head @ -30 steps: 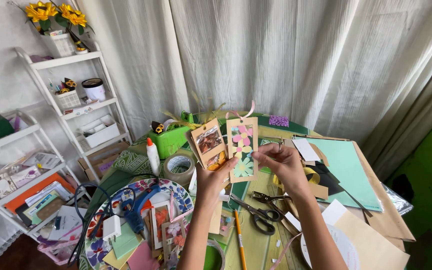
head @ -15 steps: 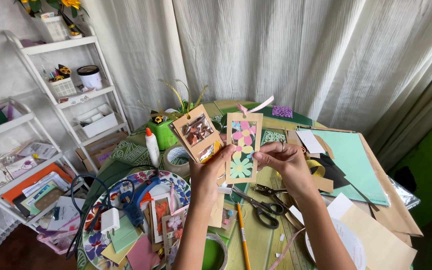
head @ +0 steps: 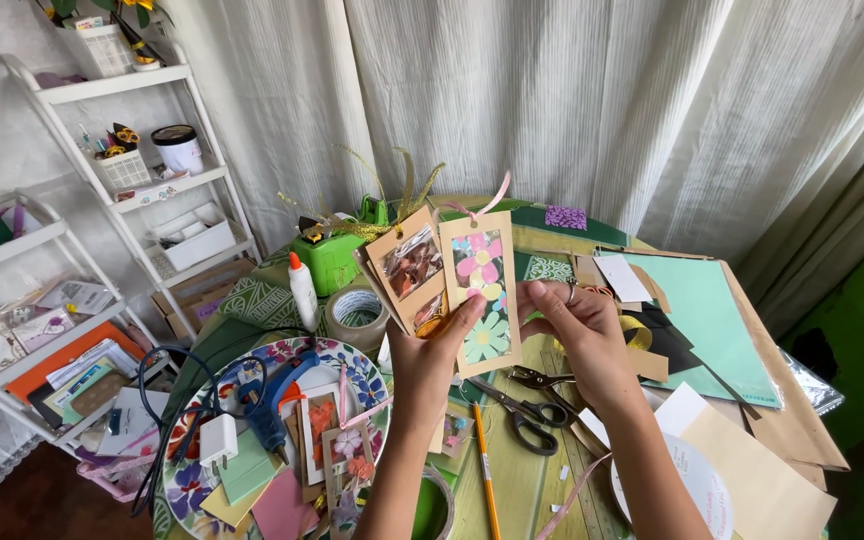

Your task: Trimming the edges of paper bookmarks with scissors and then sorting through a collection of finished bookmarks on a craft table.

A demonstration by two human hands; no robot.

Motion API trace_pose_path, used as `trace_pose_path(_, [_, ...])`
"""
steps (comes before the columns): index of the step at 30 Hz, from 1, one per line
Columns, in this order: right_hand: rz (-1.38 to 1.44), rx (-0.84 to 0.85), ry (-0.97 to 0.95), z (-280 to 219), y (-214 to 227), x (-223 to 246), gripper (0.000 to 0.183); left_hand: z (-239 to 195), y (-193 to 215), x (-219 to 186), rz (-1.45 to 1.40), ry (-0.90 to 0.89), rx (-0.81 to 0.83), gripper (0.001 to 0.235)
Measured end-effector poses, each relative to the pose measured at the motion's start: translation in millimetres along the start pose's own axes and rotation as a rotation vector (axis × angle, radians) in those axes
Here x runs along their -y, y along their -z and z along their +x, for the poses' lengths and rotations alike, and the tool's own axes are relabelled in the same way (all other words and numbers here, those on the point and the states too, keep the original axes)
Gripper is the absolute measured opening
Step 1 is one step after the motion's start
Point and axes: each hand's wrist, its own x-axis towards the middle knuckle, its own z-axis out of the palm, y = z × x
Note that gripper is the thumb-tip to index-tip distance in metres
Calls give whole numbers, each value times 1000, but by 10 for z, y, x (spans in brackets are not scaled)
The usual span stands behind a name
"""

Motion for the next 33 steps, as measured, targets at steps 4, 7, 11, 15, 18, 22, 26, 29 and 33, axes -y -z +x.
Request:
trace_pose_path(4, [-44,-3,46,-22,-56,137,28,36,42,111,-5,0,-8,68])
trace_pose_path(7, [-46,37,43,-30,-49,183,29,69,97,156,-26,0,-28,67])
trace_pose_path(11, [-72,75,41,-36,-19,127,27,52,104,92,-15,16,-17,67])
trace_pose_path(15, [-69,84,64,-48,-52,165,25,44,64,108,-19,11,6,65])
trace_pose_path(18, [-80,81,66,-31,14,108,20,40,63,-25,10,40,-9,64])
trace_pose_path(22, [-115,114,82,-60,38,38,9,23,147,-75,-33,56,10,58])
trace_pose_path(26, [-131,49,50,-35,61,112,10,30,346,-371,-54,178,-194,80])
trace_pose_path(29, [-152,39,34,-26,145,112,10,-18,910,-199,132,220,-162,73])
trace_pose_path(33, [-222,51,-59,-87,73,251,7,-303,1697,379,279,522,-93,41])
